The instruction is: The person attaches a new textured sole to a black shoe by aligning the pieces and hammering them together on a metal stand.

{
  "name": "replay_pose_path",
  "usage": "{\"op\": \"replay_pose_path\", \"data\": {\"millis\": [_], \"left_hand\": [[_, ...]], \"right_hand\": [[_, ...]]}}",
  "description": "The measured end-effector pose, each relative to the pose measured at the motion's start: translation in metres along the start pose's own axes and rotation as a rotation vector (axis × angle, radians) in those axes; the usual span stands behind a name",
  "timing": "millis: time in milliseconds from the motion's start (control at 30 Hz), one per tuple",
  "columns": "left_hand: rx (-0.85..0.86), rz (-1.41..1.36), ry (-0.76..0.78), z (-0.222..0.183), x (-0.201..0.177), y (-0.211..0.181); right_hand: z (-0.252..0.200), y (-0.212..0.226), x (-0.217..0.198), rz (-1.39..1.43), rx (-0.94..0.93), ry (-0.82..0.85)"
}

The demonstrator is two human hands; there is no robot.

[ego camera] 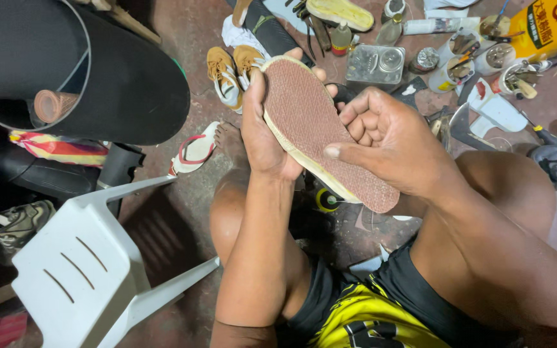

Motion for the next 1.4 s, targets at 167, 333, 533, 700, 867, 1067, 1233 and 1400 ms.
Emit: {"op": "replay_pose_path", "data": {"millis": [167,333,533,700,867,1067,1233,1400], "left_hand": [[0.023,0.058,0.051,-0.004,0.006,0.0],[0.008,0.14,0.065,-0.006,0.01,0.004],[0.01,0.196,0.098,-0.008,0.017,0.005],[0.002,0.203,0.079,-0.008,0.015,0.006],[0.001,0.179,0.102,-0.006,0.015,0.009],[0.005,0.205,0.089,-0.006,0.012,0.009],[-0.014,0.231,0.054,-0.006,0.011,0.01],[-0.009,0.228,0.072,-0.007,0.013,0.01]], "right_hand": [[-0.005,0.017,0.003,-0.258,-0.111,-0.083],[-0.005,0.029,0.005,-0.53,-0.14,-0.15],[-0.004,0.034,0.005,-0.638,-0.159,-0.159],[-0.003,0.029,0.005,-0.644,-0.13,-0.167],[-0.002,0.035,0.003,-0.682,-0.186,-0.136],[-0.001,0.028,-0.001,-0.735,-0.039,-0.135],[-0.001,0.033,0.002,-0.641,-0.153,-0.159],[0.0,0.034,0.001,-0.776,-0.121,-0.165]]}}
Point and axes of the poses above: each hand's wrist, its own z-axis towards the middle knuckle, its own x-axis out of the palm, y = z × x, the point moved 8 cm from there along z, towards the middle knuckle, and after that the axes turned 9 degrees about -x, right-handed, at the moved point
